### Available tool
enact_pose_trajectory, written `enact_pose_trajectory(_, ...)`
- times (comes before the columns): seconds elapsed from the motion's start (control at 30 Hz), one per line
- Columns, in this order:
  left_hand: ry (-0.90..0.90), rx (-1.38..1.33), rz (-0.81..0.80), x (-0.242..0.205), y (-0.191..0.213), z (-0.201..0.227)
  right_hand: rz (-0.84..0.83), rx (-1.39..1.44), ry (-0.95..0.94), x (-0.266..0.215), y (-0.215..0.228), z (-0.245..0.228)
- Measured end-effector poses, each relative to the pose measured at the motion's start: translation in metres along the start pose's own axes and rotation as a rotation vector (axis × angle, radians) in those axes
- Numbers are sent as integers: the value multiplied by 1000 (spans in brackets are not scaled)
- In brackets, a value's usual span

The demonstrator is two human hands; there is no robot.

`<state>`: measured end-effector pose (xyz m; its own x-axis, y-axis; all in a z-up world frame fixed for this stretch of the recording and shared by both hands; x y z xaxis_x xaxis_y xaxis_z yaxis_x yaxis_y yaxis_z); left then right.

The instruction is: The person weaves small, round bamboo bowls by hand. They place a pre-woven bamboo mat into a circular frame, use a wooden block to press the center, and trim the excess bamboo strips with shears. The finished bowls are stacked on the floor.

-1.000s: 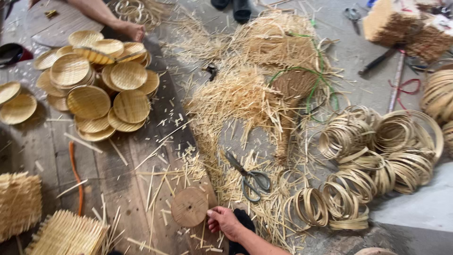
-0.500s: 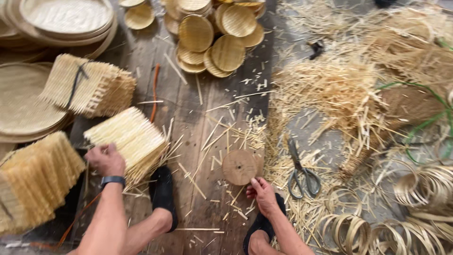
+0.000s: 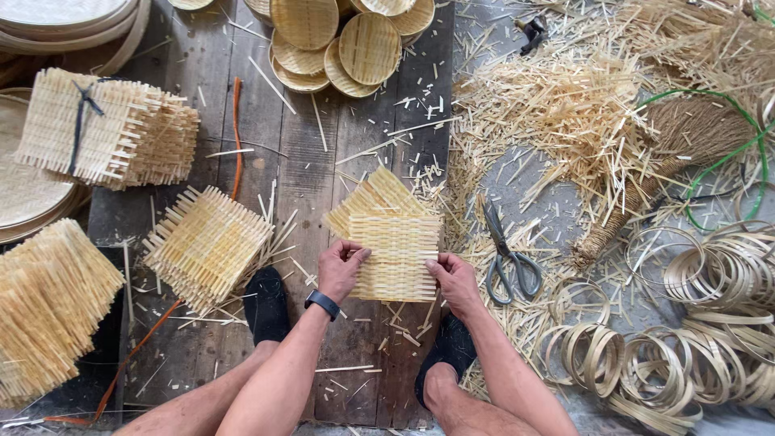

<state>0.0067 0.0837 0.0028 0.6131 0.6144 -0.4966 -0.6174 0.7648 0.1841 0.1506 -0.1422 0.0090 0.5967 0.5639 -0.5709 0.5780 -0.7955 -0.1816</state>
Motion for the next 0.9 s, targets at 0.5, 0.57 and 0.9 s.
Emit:
enact_pose_trajectory(0.5,321,-850,146,33,28,-10,-157,669,80,-7,28,12)
enact_pose_trajectory(0.57,87,-1049,240,32,57,-3,-113,713,99,-6,36,15)
enact_pose_trajectory(0.9,227,-126,81,-2,34,-38,128,-156,128,16,19,44)
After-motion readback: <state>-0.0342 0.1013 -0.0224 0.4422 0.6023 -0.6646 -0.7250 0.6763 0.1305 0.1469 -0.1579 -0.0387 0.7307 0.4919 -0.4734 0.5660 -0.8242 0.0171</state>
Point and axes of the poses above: each hand's wrist, its own x-axis towards the middle knuckle, its own y-axis out of the back of the hand, z = x × y, the point moved 5 cm from there along x, towards the middle knuckle, and after that the axes turned 4 degrees about -z, right-handed, at the moved point
